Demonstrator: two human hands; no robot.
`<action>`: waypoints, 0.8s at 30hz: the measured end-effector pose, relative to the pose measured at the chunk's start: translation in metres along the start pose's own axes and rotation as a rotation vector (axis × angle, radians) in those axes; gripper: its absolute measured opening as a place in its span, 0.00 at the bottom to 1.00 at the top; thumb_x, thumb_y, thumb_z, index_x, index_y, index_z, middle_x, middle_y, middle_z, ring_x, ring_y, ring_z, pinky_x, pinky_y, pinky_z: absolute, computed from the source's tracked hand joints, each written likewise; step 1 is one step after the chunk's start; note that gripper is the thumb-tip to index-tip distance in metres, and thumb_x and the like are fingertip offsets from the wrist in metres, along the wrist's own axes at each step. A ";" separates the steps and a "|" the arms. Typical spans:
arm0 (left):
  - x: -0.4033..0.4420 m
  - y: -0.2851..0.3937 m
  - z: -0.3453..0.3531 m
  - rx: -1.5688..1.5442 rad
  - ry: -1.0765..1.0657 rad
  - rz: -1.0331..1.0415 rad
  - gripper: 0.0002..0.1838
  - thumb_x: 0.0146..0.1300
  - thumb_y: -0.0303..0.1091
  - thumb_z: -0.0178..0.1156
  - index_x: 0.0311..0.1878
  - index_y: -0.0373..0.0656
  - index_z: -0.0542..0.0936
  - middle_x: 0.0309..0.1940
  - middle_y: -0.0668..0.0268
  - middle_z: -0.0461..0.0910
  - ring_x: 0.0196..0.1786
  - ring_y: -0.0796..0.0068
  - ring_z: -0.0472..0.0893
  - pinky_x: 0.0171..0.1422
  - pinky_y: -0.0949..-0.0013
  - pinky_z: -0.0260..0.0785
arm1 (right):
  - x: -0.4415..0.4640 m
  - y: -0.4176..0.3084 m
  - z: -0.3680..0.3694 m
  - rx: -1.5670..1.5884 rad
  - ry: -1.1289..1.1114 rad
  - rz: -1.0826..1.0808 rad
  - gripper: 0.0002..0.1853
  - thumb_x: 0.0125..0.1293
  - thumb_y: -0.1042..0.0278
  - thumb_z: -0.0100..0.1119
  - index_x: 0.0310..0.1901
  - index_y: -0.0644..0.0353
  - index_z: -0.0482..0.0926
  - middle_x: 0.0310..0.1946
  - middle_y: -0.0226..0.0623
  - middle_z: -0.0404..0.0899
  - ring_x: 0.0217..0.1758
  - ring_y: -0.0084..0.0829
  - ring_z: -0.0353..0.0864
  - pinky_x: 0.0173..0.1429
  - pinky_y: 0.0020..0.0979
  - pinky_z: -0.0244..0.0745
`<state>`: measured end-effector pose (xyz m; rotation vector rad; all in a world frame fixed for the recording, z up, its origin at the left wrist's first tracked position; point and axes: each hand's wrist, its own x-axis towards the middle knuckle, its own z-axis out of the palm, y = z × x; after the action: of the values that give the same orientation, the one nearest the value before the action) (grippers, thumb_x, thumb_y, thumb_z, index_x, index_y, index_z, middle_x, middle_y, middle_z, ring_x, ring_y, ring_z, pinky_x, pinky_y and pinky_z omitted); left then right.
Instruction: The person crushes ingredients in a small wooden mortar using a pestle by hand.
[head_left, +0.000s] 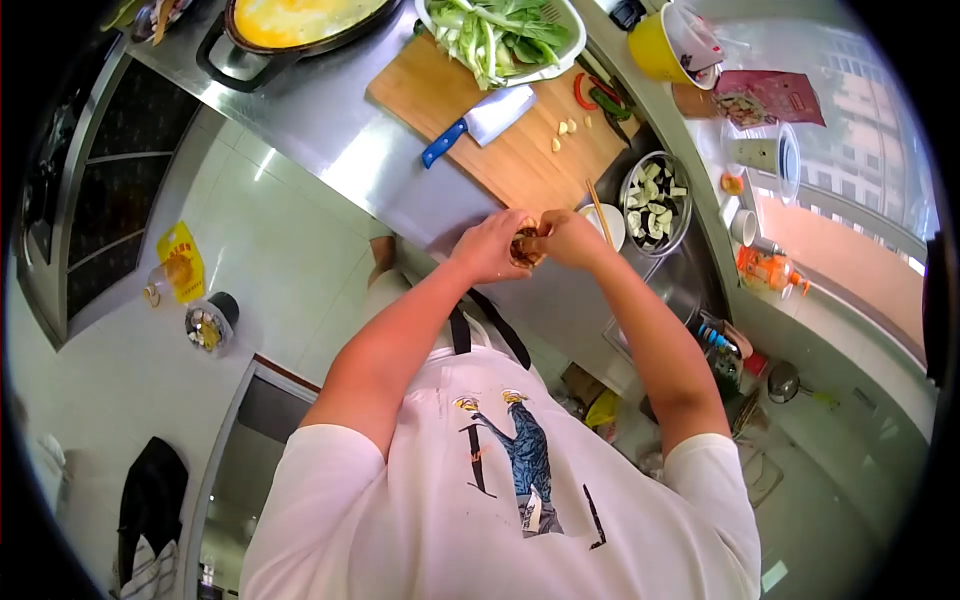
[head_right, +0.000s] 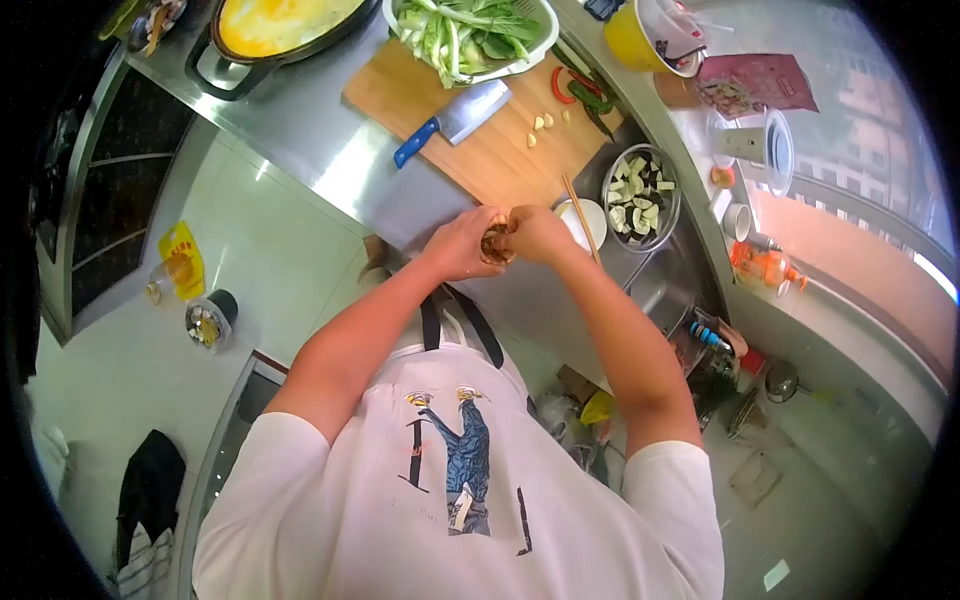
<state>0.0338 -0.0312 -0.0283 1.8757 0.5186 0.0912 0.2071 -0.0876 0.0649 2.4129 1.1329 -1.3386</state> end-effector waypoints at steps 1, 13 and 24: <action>-0.004 0.002 0.001 -0.012 -0.001 -0.015 0.47 0.43 0.45 0.82 0.68 0.50 0.69 0.64 0.60 0.77 0.68 0.54 0.77 0.68 0.53 0.74 | -0.003 0.002 0.005 -0.005 -0.018 0.002 0.15 0.55 0.57 0.75 0.37 0.58 0.84 0.36 0.44 0.87 0.42 0.42 0.87 0.48 0.40 0.81; -0.005 0.007 -0.004 0.000 -0.032 -0.031 0.47 0.44 0.48 0.81 0.68 0.51 0.69 0.65 0.60 0.76 0.68 0.53 0.76 0.69 0.52 0.73 | -0.025 -0.002 0.020 0.158 0.046 0.000 0.12 0.62 0.57 0.69 0.41 0.56 0.85 0.38 0.45 0.88 0.42 0.49 0.88 0.47 0.46 0.82; -0.004 0.007 -0.005 -0.057 0.010 -0.012 0.43 0.45 0.44 0.79 0.65 0.55 0.70 0.64 0.63 0.76 0.68 0.57 0.76 0.66 0.54 0.75 | -0.046 -0.019 0.023 -0.117 0.128 0.015 0.13 0.66 0.56 0.64 0.45 0.54 0.84 0.38 0.49 0.88 0.44 0.53 0.87 0.49 0.52 0.80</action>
<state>0.0302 -0.0300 -0.0193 1.8172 0.5286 0.1065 0.1644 -0.1099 0.0915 2.4465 1.1851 -1.0947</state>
